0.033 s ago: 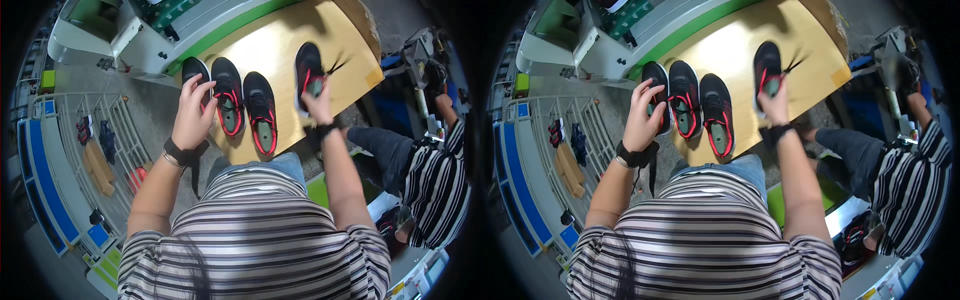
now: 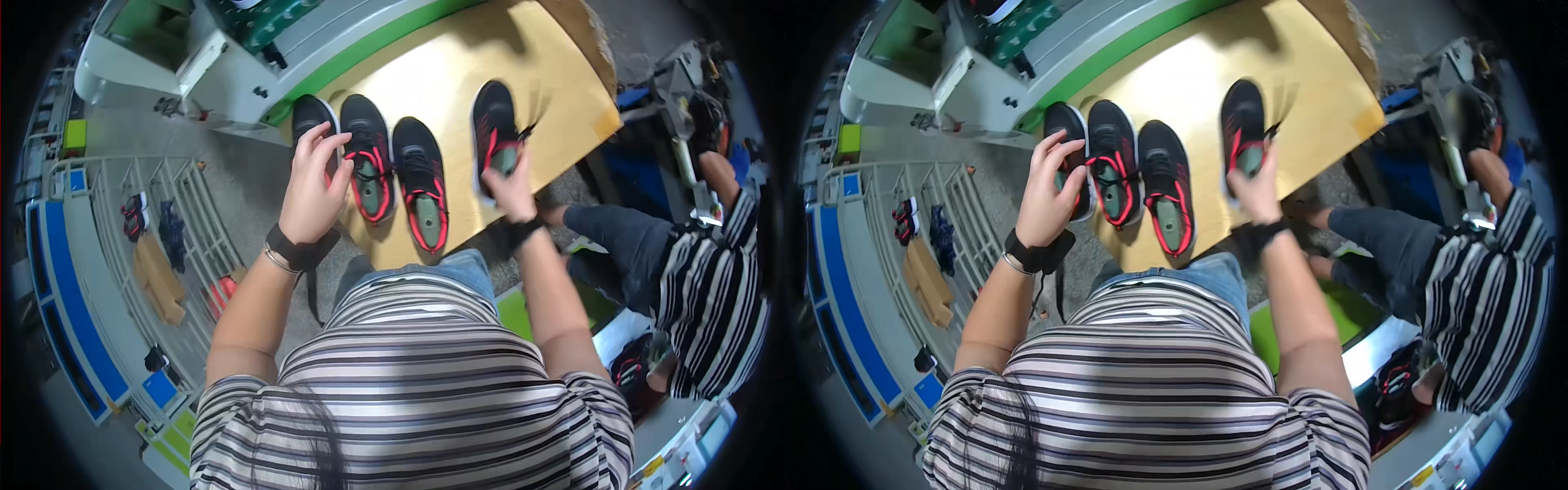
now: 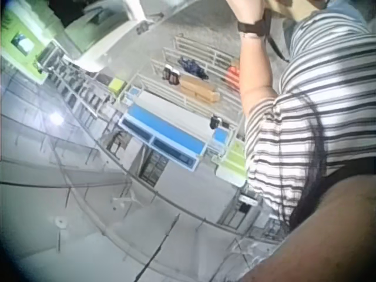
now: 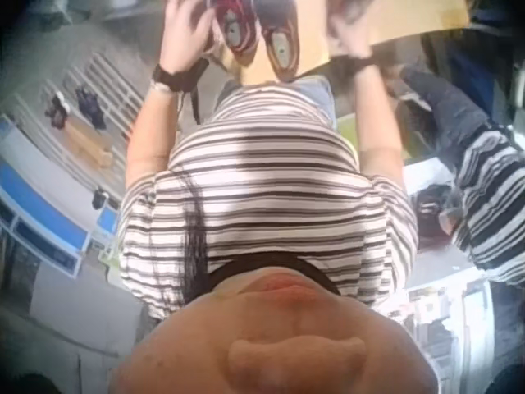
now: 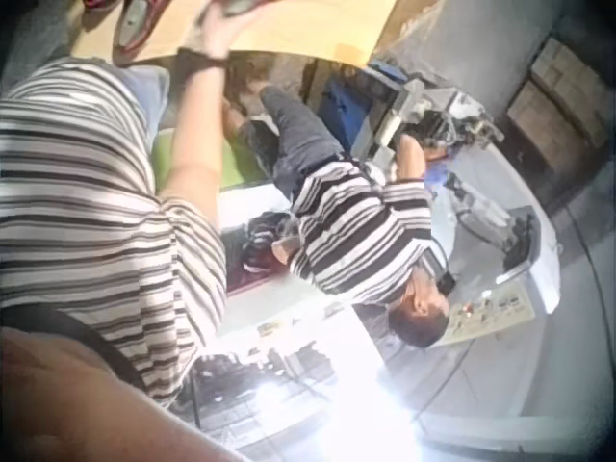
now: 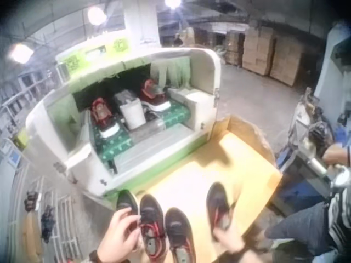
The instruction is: The person picks up shoes from a table, places them into a machine, and then removes them to pull the laces before placing them onto a rack.
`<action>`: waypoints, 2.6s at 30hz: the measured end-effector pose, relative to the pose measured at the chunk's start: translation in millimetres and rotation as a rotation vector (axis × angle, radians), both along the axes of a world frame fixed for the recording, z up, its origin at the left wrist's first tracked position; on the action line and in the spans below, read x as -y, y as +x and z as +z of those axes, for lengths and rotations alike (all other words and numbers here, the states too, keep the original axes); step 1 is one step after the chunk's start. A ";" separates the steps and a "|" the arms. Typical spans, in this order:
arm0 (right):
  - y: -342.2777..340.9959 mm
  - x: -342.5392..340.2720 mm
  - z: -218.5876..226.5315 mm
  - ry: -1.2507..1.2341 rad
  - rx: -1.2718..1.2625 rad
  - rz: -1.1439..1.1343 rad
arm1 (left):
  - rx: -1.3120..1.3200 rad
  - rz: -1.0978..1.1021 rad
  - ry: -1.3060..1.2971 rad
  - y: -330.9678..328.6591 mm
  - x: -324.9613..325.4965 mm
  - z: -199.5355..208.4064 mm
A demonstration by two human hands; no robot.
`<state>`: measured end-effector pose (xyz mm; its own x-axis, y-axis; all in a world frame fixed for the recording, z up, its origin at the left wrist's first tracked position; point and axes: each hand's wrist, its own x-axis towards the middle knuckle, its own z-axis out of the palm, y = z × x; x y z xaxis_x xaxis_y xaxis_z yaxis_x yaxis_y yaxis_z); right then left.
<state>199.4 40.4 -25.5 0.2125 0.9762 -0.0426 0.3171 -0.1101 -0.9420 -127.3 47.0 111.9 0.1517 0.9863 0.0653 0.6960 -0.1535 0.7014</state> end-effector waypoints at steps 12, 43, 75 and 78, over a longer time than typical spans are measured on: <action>41.3 39.0 39.7 0.034 0.218 0.202 | 0.133 -0.374 -0.057 102.7 -3.9 -15.4; 24.4 23.0 53.4 -0.014 0.676 0.352 | 0.377 -0.222 -0.258 156.0 19.1 -69.0; -85.2 79.0 67.4 -0.131 -0.080 0.150 | 0.208 0.736 0.140 -47.5 -283.1 71.0; -42.3 62.1 102.4 -0.224 -0.398 0.079 | 0.232 0.828 -0.105 -42.4 -322.2 90.4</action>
